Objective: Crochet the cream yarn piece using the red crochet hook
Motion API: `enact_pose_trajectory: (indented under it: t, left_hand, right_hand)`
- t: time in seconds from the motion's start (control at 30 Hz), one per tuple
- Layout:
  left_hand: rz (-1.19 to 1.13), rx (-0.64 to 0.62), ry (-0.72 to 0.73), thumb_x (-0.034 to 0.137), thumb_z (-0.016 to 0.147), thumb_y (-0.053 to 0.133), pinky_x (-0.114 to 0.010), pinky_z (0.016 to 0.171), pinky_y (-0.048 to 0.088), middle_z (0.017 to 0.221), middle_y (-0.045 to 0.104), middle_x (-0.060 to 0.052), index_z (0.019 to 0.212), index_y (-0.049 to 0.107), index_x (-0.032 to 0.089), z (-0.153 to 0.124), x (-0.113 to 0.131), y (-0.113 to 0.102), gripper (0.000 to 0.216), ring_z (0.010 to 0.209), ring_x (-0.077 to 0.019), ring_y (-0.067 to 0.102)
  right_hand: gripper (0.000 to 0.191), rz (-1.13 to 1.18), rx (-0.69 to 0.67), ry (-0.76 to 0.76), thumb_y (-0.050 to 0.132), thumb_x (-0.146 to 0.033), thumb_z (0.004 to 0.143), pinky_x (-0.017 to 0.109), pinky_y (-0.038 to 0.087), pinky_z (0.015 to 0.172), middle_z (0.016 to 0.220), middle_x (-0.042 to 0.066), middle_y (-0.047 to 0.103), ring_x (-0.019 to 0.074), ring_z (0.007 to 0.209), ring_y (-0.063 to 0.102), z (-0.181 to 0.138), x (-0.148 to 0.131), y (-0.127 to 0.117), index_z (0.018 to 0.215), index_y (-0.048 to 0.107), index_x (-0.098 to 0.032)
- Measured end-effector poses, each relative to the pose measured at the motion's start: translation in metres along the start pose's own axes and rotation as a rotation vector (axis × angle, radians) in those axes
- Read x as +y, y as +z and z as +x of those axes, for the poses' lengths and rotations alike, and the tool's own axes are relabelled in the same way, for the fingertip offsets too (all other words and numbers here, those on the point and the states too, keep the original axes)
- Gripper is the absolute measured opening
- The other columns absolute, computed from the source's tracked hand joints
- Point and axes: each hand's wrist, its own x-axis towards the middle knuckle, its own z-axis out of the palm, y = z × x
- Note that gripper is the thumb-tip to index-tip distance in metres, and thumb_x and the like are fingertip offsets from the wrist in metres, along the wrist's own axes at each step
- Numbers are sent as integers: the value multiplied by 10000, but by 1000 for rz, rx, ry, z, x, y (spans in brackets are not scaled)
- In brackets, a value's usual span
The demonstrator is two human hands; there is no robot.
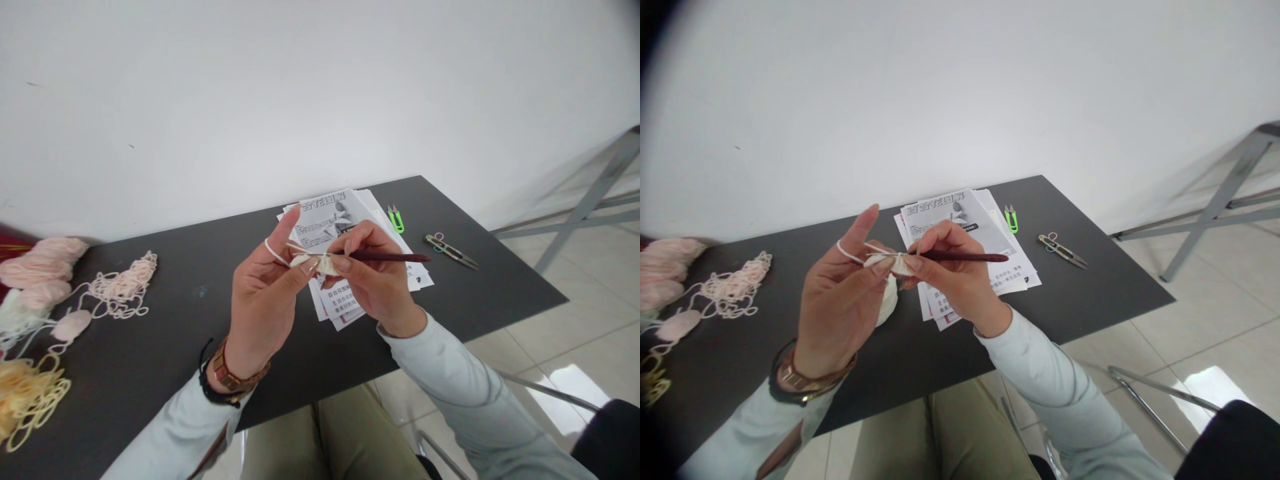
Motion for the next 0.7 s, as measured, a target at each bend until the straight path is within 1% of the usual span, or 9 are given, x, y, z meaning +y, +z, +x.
enact_pose_trajectory:
  t: [0.17,0.37,0.47,0.53,0.63,0.7]
  left_hand:
    - [32,-42,50,137,783,702,-303,663,516,747,653,1,1261,637,307,-3,-1,3,511,692,-141,583]
    - [103,-50,71,161,796,703,-299,642,512,755,629,0,1279,621,342,-3,0,2,522,688,-146,575]
    - [148,-78,61,150,809,690,-278,685,511,787,629,0,1328,580,331,-2,2,-3,561,721,-135,575]
    - [171,-120,45,145,803,694,-263,700,510,801,631,0,1347,563,315,-1,4,-5,585,733,-129,571]
    - [210,-172,30,136,766,729,-236,691,506,825,632,4,1338,570,317,2,5,-9,621,738,-117,558]
    - [225,-179,27,129,750,743,-223,693,502,823,628,11,1323,582,330,4,5,-10,628,739,-109,552]
  right_hand:
    - [175,22,-62,-29,739,-153,784,192,603,538,804,-36,678,85,599,672,-1,-3,-1,827,582,-217]
    - [177,0,-79,-38,726,-152,795,209,598,554,816,-33,666,92,623,673,-2,-4,-2,839,570,-221]
    - [185,-57,-87,-69,728,-159,795,219,580,557,791,-29,658,102,626,672,-1,-4,-2,835,558,-220]
    - [199,-109,-76,-96,742,-174,784,228,570,566,779,-28,650,104,625,661,0,-4,-2,824,552,-219]
    - [211,-209,-44,-146,770,-181,756,220,547,590,781,-28,636,95,649,629,0,-4,-3,809,569,-215]
    - [191,-262,-48,-159,770,-177,756,211,523,597,777,-27,629,89,663,604,0,-5,-4,816,593,-212]
